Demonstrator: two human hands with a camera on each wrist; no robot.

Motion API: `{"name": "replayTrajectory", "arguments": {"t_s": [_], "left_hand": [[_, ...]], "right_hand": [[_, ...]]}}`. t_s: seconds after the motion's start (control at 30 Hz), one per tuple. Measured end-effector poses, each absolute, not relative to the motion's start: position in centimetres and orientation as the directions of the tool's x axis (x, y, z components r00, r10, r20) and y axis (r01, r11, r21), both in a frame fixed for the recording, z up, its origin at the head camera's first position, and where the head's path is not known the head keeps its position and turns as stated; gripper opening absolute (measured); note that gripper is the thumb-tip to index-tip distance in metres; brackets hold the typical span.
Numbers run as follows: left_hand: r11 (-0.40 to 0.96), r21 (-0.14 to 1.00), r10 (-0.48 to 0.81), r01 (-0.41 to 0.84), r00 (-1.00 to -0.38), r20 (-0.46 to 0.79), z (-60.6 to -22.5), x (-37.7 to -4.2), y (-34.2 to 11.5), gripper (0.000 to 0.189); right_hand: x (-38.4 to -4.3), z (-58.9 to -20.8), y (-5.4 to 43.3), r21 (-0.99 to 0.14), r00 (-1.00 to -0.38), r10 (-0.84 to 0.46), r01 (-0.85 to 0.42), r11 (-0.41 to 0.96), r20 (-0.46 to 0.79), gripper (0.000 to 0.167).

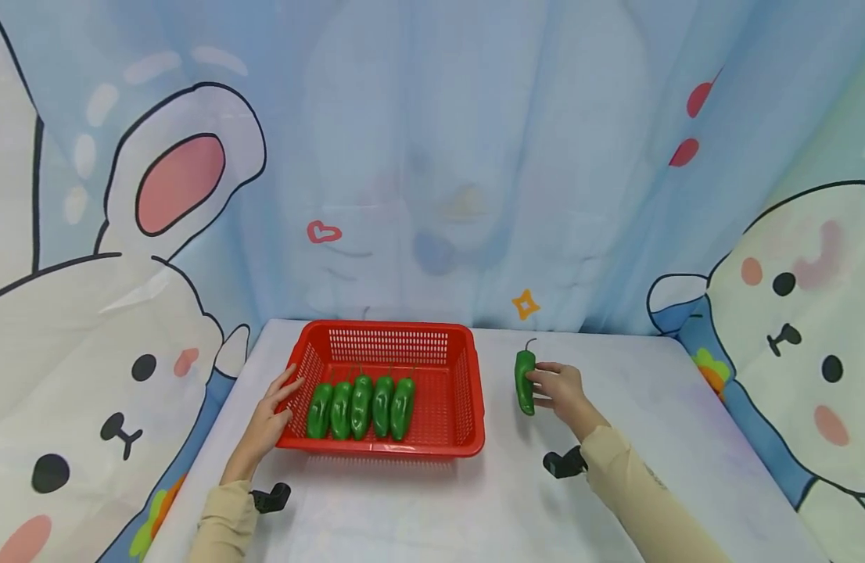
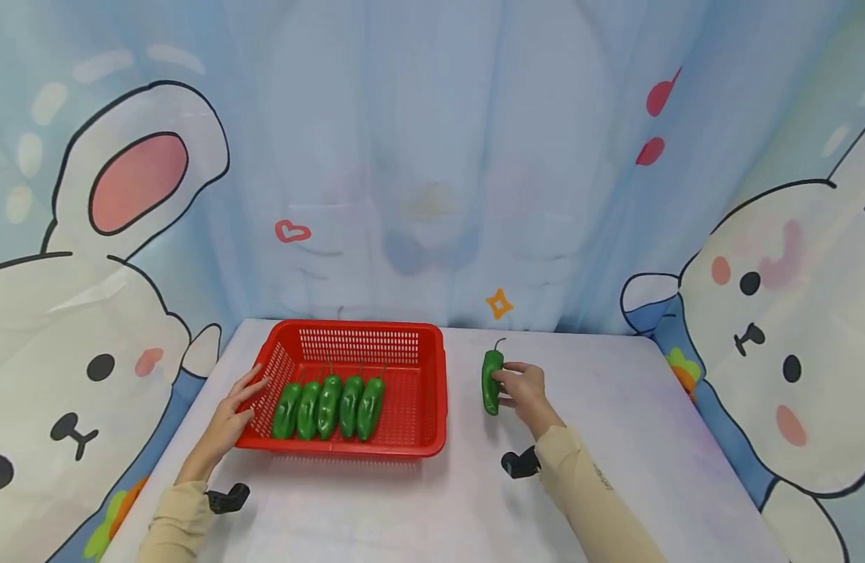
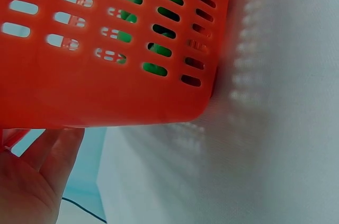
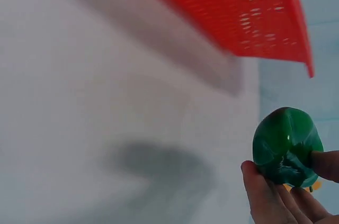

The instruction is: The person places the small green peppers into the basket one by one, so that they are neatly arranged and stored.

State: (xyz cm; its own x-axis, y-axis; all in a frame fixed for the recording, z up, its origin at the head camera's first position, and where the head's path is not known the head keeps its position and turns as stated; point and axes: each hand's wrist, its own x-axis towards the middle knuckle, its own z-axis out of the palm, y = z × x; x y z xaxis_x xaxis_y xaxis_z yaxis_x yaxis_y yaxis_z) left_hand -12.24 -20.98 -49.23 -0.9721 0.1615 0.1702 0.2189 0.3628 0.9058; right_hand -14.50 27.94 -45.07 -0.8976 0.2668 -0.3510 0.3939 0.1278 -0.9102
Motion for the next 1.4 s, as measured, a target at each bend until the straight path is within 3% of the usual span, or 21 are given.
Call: {"name": "replayTrajectory", "arguments": {"t_s": [0.3,0.53,0.7,1.0,1.2,1.4], "left_hand": [[0.309,0.931,0.177,0.194,-0.974,0.144,-46.7,-11.2,-20.4,0.056],[0.404,0.883,0.172,0.24,-0.968,0.185,-48.4,-12.4,-21.3,0.055],[0.378,0.895,0.182,0.237,-0.967,0.18,-49.1,-13.0,-21.4,0.057],[0.369,0.907,0.146,0.204,-0.976,0.16,-49.2,-12.7,-21.0,0.057],[0.327,0.923,0.182,0.203,-0.972,0.149,-47.2,-12.1,-20.0,0.058],[0.341,0.923,0.171,0.181,-0.977,0.128,-46.2,-11.3,-20.1,0.057]], "right_hand": [[-15.5,-41.8,25.2,-0.936,-0.921,0.211,0.347,0.055,-0.328,0.054],[-16.3,-40.7,20.3,-0.944,-0.933,0.169,0.328,0.035,-0.318,0.049],[-16.6,-40.5,16.9,-0.953,-0.947,0.12,0.302,0.003,-0.299,0.046],[-16.9,-42.2,11.1,-0.938,-0.933,0.1,0.342,-0.051,-0.345,0.04],[-17.1,-44.6,10.1,-0.934,-0.916,0.19,0.357,-0.022,-0.354,0.03],[-16.8,-46.5,9.6,-0.909,-0.877,0.244,0.413,-0.056,-0.413,0.005]]}}
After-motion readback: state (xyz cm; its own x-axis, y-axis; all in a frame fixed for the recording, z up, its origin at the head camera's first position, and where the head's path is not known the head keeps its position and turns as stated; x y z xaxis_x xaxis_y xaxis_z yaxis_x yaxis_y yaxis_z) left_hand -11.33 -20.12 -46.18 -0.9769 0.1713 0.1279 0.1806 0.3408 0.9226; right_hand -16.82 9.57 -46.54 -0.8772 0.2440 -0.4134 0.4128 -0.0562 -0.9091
